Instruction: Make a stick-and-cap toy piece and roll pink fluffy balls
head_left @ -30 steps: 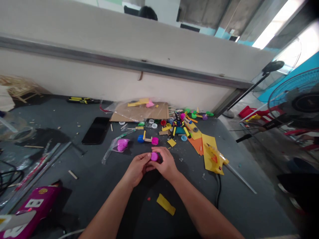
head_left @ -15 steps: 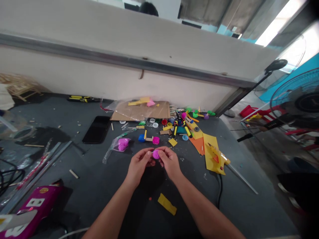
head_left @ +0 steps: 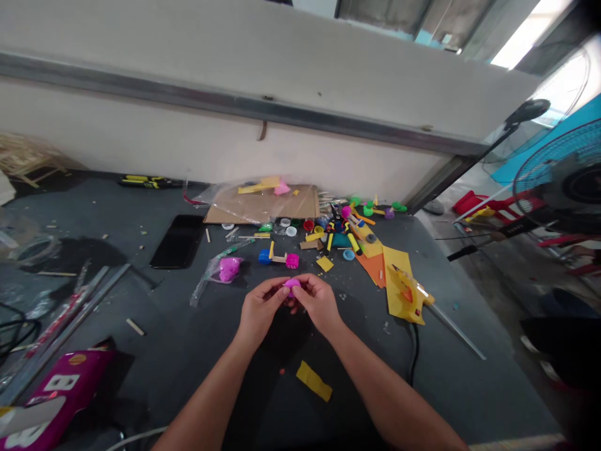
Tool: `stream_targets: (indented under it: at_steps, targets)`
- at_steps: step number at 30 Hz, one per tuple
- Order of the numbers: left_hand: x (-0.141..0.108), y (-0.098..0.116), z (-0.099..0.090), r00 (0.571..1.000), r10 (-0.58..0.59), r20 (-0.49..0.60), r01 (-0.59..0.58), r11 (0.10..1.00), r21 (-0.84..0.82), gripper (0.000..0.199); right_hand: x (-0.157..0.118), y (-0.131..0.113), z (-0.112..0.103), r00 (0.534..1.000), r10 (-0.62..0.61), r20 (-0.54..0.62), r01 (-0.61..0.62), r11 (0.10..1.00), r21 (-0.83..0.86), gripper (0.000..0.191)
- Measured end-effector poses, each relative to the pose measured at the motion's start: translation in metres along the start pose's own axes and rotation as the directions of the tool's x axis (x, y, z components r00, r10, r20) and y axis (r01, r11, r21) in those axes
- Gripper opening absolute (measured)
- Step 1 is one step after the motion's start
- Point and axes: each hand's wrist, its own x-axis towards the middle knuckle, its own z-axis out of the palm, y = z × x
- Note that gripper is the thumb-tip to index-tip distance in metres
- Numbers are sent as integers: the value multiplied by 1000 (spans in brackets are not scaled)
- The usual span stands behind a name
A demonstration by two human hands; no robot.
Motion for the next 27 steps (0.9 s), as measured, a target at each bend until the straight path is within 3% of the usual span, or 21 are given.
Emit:
stream_targets:
  at_steps: [6,10,14,17,20,24,27]
  targets:
    - [-1,1,-1,998,56,-26,-54,995,85,33,-1,-2,2,1000,6,15,-6,1000,26,22]
    - [-2,2,-1,977,209,-42,-190,945,265,33,-1,1,2,1000,4,-16,-4,1000,-21,20]
    - [-3,5,-2,951,308,-18,-278,881,382,27,-1,5,-5,999,-47,25,50,991,-128,28]
    - [-2,4,-3,945,326,-4,-299,873,384,24,2,9,-14,977,-185,108,211,918,-336,41]
    - [1,-1,-3,957,289,-23,-264,901,344,27,8,12,-20,940,-304,157,341,797,-499,34]
    - [4,-8,-4,973,228,-33,-211,939,272,33,14,13,-22,911,-388,140,392,708,-587,28]
    - [5,-8,-6,964,266,-26,-244,915,322,26,14,12,-22,898,-409,166,422,688,-590,32]
